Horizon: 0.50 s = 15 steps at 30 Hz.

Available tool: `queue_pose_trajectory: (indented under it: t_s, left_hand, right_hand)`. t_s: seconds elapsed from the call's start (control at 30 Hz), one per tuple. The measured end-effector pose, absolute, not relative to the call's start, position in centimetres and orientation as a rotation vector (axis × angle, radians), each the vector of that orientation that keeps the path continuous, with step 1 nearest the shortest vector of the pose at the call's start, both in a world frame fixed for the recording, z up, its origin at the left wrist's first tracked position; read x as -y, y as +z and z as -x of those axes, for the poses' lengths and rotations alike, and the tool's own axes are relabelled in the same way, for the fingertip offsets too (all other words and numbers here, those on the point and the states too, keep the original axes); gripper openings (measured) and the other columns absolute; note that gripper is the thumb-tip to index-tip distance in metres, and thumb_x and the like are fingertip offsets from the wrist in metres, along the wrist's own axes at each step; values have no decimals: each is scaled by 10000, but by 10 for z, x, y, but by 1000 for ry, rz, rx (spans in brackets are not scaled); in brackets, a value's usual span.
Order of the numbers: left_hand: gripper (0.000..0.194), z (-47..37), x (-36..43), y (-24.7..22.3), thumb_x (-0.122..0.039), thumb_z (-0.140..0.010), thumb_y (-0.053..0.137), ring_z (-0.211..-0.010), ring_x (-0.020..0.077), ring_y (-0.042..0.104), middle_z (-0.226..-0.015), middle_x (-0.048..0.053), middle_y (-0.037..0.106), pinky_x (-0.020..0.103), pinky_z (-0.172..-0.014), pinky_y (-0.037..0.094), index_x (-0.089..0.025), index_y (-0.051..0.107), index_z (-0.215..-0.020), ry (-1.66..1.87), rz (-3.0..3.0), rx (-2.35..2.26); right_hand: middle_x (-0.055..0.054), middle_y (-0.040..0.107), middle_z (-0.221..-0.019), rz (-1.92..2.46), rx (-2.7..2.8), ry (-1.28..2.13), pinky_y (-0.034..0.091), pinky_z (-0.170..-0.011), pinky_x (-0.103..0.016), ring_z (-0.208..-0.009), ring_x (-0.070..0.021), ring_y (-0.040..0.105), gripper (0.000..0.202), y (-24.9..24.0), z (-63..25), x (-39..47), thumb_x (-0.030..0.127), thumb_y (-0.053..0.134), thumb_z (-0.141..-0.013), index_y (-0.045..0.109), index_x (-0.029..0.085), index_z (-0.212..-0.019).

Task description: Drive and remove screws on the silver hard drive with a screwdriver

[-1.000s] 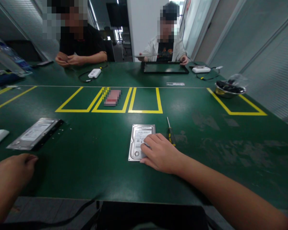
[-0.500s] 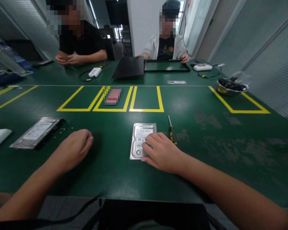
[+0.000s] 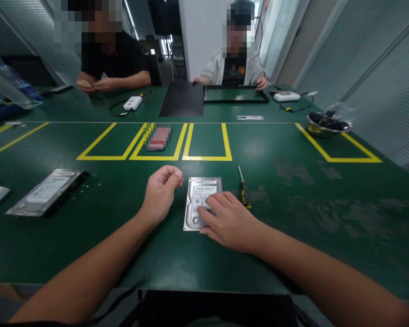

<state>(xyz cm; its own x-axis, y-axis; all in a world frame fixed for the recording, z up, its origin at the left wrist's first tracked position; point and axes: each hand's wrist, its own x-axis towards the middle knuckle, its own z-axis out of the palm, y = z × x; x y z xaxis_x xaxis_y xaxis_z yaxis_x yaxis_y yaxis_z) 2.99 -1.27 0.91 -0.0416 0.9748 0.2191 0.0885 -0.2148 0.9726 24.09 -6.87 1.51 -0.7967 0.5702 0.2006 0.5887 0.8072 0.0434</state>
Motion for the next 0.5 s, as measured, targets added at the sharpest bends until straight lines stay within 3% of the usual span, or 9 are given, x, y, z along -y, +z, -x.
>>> queue_pose_trajectory:
  t_s: [0.23,0.5]
  left_hand:
    - [159,-11,4,-2,-311,-899,605,-681,119,515,-751,-4,565,243,-628,397,-160,605,-852,1162,-1670,-1214]
    - [120,3,1,4,-270,-929,586,-841,140,579,-880,16,631,270,-792,440,-168,650,-931,855,-2159,-1085]
  right_hand:
    - [-127,581,-1089,936,2825,-128,414,-849,-446,-1037,-313,529,387,16,-240,70,440,467,-965,566,151,-1203]
    - [-120,581,-1091,936,2823,-123,411,-859,-445,-1047,-310,528,390,15,-240,68,435,475,-962,560,153,-1217]
